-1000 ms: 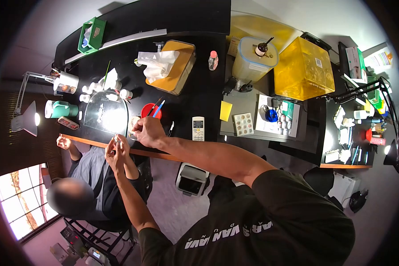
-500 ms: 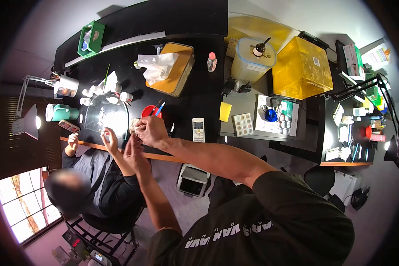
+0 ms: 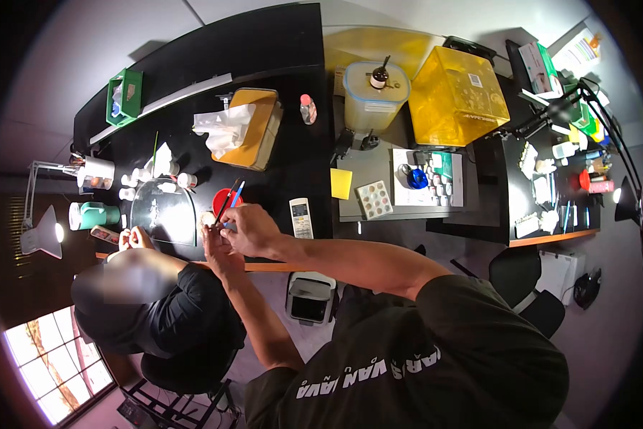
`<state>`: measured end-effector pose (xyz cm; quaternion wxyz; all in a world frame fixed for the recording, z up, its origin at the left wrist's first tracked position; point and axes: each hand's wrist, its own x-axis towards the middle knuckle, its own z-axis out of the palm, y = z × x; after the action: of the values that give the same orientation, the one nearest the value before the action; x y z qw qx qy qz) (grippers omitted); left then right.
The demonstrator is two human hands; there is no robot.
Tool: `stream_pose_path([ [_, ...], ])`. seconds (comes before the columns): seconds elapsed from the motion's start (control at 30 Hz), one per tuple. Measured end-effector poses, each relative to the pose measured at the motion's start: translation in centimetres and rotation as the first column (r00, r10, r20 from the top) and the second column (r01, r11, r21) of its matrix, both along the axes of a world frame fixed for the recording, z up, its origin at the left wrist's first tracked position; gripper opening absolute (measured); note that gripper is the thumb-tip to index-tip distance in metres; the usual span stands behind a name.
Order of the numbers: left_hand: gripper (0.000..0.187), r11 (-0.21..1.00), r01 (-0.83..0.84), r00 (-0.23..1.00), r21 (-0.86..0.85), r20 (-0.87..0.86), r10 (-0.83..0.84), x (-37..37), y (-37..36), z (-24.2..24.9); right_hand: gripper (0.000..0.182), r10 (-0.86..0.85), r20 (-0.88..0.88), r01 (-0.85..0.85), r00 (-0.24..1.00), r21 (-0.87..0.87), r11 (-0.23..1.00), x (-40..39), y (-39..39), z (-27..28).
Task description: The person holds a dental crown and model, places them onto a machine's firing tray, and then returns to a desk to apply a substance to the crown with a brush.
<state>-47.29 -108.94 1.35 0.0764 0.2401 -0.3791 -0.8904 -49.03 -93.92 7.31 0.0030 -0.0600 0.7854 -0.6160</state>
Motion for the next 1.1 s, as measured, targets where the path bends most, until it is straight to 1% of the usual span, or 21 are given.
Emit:
stream_pose_path([
  [0.03, 0.022, 0.999, -0.020, 0.997, 0.045, -0.071, 0.023, -0.6, -1.2, -1.6, 0.014, -0.026, -0.104, 0.026, 0.994, 0.001, 1.000, 0.2, 1.2, 0.1],
  [0.07, 0.020, 0.997, -0.003, 0.995, 0.071, -0.098, 0.010, -0.9, -2.8, -3.1, 0.016, 0.014, -0.093, -0.019, 0.996, -0.049, 0.999, 0.5, 3.2, 1.3],
  [0.1, 0.018, 0.995, 0.016, 0.992, 0.097, -0.124, -0.004, -0.9, -4.0, -4.0, 0.018, -0.001, -0.118, -0.011, 0.993, -0.101, 0.995, 0.9, 5.0, 1.3],
  [0.13, 0.017, 0.997, -0.009, 0.996, 0.075, -0.086, 0.015, -0.9, -4.1, -3.5, 0.020, 0.011, -0.075, -0.019, 0.997, -0.118, 0.993, 1.5, 7.7, 3.0],
  [0.17, 0.021, 1.000, -0.009, 0.995, 0.030, -0.098, 0.012, -1.0, -4.8, -4.1, 0.021, -0.006, -0.038, 0.000, 0.999, -0.149, 0.989, 2.4, 10.3, 4.6],
  [0.23, 0.024, 0.988, -0.110, 0.994, -0.107, 0.015, 0.112, -1.4, -5.1, -4.0, 0.021, 0.000, 0.089, 0.020, 0.996, -0.234, 0.972, 3.8, 15.1, 4.7],
  [0.27, 0.028, 0.988, -0.125, 0.992, -0.088, 0.002, 0.126, -1.6, -5.8, -4.7, 0.020, -0.027, 0.069, 0.042, 0.997, -0.230, 0.972, 4.7, 17.3, 4.5],
  [0.3, 0.027, 0.993, -0.101, 0.995, -0.060, -0.021, 0.100, -1.7, -6.9, -5.6, 0.020, -0.027, 0.151, 0.066, 0.988, -0.256, 0.964, 5.5, 19.3, 3.8],
  [0.37, 0.024, 0.997, -0.068, 0.996, -0.036, -0.067, 0.066, -1.9, -7.3, -5.4, 0.022, -0.072, 0.215, 0.117, 0.974, -0.202, 0.972, 8.0, 22.8, 4.3],
  [0.43, 0.019, 0.995, -0.100, 0.994, -0.023, -0.041, 0.099, -2.4, -7.1, -5.2, 0.024, -0.167, 0.240, 0.214, 0.956, -0.186, 0.959, 10.3, 25.6, 2.6],
  [0.47, 0.018, 0.996, -0.084, 0.995, -0.034, -0.049, 0.083, -2.7, -7.3, -5.5, 0.025, -0.199, 0.276, 0.263, 0.940, -0.220, 0.939, 11.6, 26.6, 2.1],
  [0.5, 0.017, 0.996, -0.071, 0.996, -0.047, -0.056, 0.069, -3.0, -7.7, -5.8, 0.025, -0.226, 0.312, 0.311, 0.923, -0.254, 0.916, 12.9, 27.5, 1.8],
  [0.53, 0.017, 0.997, -0.077, 0.994, -0.011, -0.076, 0.076, -3.2, -7.9, -6.2, 0.026, -0.250, 0.348, 0.357, 0.903, -0.287, 0.889, 14.1, 28.3, 1.6],
  [0.6, 0.018, 0.995, -0.083, 0.989, 0.057, -0.116, 0.089, -3.5, -8.3, -6.7, 0.027, -0.304, 0.423, 0.447, 0.853, -0.293, 0.845, 16.3, 29.6, 1.1],
  [0.67, 0.020, 0.994, -0.048, 0.993, 0.096, -0.107, 0.058, -3.9, -8.6, -6.3, 0.026, -0.367, 0.492, 0.545, 0.789, -0.288, 0.787, 18.0, 30.4, 1.4],
  [0.73, 0.022, 0.989, -0.031, 0.992, 0.143, -0.113, 0.047, -4.3, -9.2, -6.6, 0.026, -0.411, 0.501, 0.601, 0.762, -0.309, 0.737, 19.1, 31.3, 1.4],
  [0.77, 0.023, 0.992, -0.032, 0.994, 0.121, -0.095, 0.044, -4.6, -9.6, -6.9, 0.026, -0.434, 0.504, 0.628, 0.747, -0.319, 0.710, 19.5, 31.6, 1.4],
  [0.83, 0.023, 0.995, -0.030, 0.995, 0.096, -0.090, 0.038, -5.0, -9.8, -7.1, 0.025, -0.462, 0.513, 0.663, 0.723, -0.331, 0.671, 20.0, 32.2, 1.6],
  [0.9, 0.023, 0.992, -0.019, 0.993, 0.121, -0.111, 0.032, -4.9, -9.8, -7.0, 0.024, -0.474, 0.528, 0.688, 0.705, -0.348, 0.637, 20.7, 32.9, 1.5],
  [0.97, 0.023, 0.988, -0.106, 0.993, 0.112, -0.047, 0.112, -4.6, -8.7, -5.9, 0.024, -0.477, 0.529, 0.692, 0.702, -0.348, 0.633, 21.4, 33.1, 1.6],
  [1.1, 0.021, 0.997, -0.065, 0.997, 0.039, -0.030, 0.067, -3.8, -7.6, -4.7, 0.022, -0.472, 0.565, 0.706, 0.677, -0.316, 0.634, 23.1, 33.0, 1.4],
])
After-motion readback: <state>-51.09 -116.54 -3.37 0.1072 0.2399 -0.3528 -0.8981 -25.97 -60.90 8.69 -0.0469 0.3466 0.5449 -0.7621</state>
